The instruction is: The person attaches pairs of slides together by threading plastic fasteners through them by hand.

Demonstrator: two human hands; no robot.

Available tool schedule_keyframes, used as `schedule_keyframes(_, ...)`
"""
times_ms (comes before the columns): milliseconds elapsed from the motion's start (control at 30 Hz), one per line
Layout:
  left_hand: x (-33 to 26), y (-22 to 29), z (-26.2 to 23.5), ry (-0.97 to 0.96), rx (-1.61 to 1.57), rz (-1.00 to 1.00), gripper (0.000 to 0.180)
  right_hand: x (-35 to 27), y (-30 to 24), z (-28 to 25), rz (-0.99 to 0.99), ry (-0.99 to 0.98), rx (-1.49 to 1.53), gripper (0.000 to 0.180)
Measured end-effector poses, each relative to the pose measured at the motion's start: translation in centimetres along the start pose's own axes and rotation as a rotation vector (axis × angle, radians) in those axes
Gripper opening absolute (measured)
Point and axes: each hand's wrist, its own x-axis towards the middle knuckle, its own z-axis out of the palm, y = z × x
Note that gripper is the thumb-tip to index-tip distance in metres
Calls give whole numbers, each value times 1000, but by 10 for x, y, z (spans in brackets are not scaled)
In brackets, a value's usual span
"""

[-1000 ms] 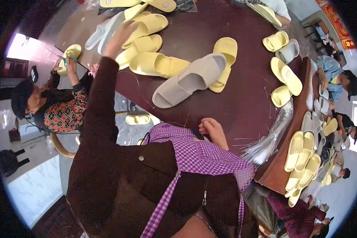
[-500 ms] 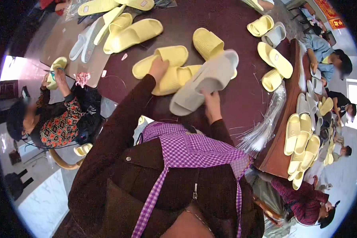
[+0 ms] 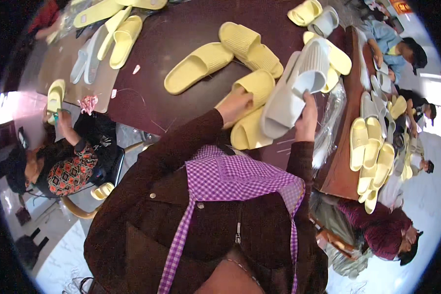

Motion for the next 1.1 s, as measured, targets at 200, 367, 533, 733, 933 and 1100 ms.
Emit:
schedule_keyframes(200, -4, 13, -43, 71, 490, 36, 36, -15, -9, 29, -173, 115, -99, 35)
schedule_keyframes(367, -38, 51, -18, 91, 281, 179, 44, -30, 45, 73, -557, -164, -498, 46)
schedule_keyframes(533, -47, 77, -58, 85, 165, 199, 50, -48, 37, 74, -522, -331, -632, 38)
schedule_keyframes(733, -43, 142, -95, 204, 418, 346, 58, -30, 47, -43, -751, 151, -1082, 43)
schedule_keyframes(933, -6, 163, -185, 785, 1495, 871, 69, -73, 70, -61, -93, 187, -694, 43)
schedule_keyframes(1100, -5, 144, -169, 551, 1084, 485, 75, -89, 106, -47, 303, 60, 17, 48)
